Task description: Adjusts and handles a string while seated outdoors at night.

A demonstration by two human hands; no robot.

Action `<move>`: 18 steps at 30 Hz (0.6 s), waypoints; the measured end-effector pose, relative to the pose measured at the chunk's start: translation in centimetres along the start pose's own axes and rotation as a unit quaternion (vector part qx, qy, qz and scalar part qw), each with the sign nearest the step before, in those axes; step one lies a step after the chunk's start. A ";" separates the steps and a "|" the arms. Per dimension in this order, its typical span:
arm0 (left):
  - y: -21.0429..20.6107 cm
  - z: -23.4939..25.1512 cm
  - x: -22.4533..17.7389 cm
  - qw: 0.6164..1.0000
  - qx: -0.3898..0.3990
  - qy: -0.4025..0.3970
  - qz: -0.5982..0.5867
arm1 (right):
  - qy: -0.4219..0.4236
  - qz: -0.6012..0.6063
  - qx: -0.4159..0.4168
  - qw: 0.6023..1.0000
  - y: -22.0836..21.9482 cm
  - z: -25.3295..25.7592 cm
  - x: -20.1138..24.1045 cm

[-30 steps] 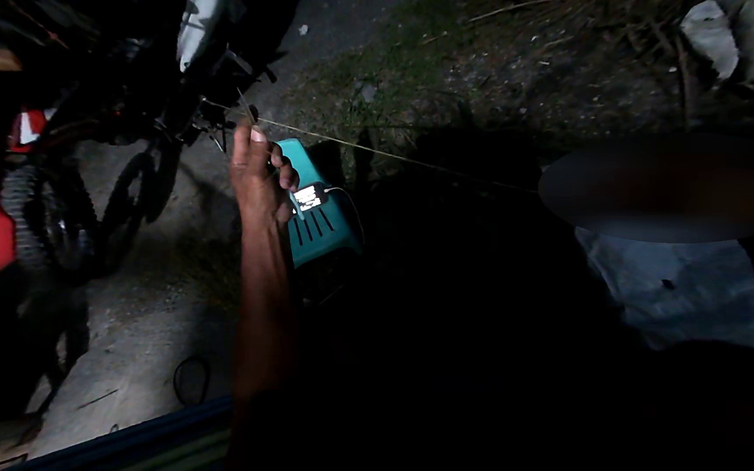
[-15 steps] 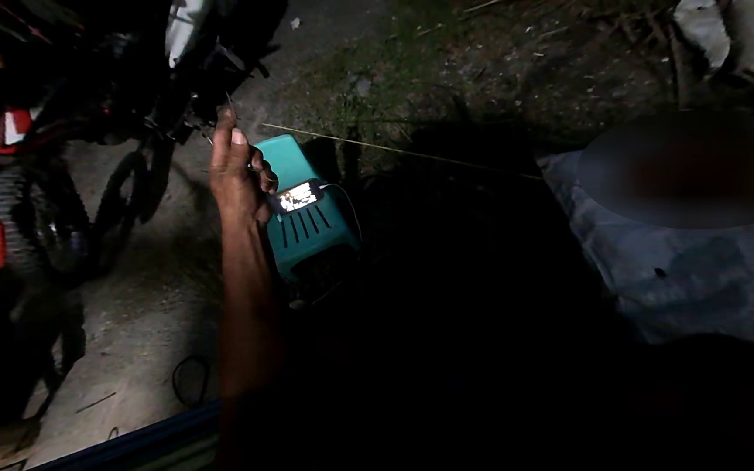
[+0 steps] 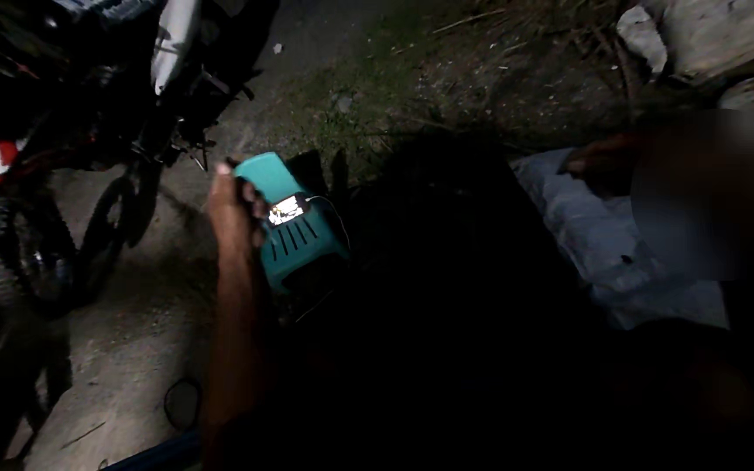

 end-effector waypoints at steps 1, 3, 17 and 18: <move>-3.9 -1.4 0.5 0.997 0.077 0.009 -0.001 | 0.008 0.006 0.002 1.000 -1.0 0.5 1.5; -10.8 -5.3 1.8 0.979 0.196 0.036 0.052 | 0.030 0.006 0.012 0.999 -3.8 1.4 4.6; -15.0 -8.5 2.9 0.969 0.218 0.096 -0.064 | 0.141 0.029 0.091 0.985 -9.4 -0.9 12.3; -14.6 -8.1 2.4 0.970 0.212 0.086 -0.076 | 0.141 0.027 0.082 0.986 -9.1 -1.0 12.3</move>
Point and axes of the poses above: each hand's wrist, its own z-axis towards the middle knuckle, its own y-axis out of the back of the hand, x = y × z, the point moved 10 cm from there along z, towards the middle knuckle, and after that the axes turned 15 degrees about -z, right-handed, at the moved point
